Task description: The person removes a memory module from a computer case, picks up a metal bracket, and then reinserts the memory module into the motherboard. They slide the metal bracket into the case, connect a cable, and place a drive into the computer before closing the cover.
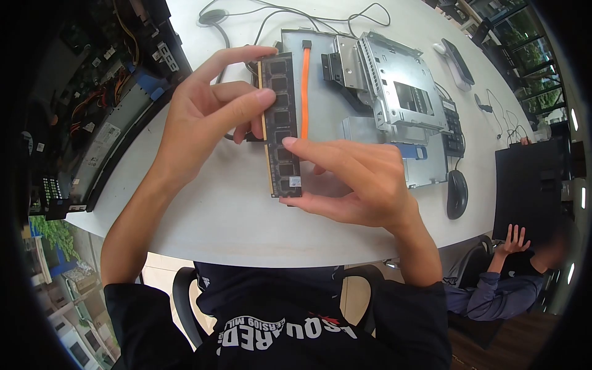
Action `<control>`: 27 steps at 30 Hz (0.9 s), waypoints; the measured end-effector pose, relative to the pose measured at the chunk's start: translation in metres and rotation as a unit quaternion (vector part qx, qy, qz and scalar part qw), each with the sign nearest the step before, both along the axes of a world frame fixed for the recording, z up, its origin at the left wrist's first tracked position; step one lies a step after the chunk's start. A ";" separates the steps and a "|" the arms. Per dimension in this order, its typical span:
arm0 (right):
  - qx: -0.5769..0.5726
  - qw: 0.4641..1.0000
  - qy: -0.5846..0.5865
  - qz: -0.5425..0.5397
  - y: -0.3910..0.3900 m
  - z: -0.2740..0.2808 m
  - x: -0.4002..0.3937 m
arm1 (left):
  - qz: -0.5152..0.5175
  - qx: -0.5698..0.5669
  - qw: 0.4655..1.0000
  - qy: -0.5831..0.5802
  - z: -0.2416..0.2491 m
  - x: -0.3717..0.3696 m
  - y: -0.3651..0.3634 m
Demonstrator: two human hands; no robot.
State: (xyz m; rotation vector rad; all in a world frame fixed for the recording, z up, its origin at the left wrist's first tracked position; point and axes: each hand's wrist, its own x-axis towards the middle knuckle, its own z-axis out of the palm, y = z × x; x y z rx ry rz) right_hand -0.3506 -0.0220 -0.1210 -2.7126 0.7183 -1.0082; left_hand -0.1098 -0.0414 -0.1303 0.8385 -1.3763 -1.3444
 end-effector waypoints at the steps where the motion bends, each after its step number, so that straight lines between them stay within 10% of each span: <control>1: 0.001 1.000 -0.002 -0.003 0.000 -0.001 0.000 | -0.007 -0.007 1.000 0.009 -0.001 -0.001 0.001; 27: -0.043 0.998 -0.013 -0.037 -0.002 -0.004 -0.001 | -0.026 -0.125 0.992 0.008 0.001 0.003 0.001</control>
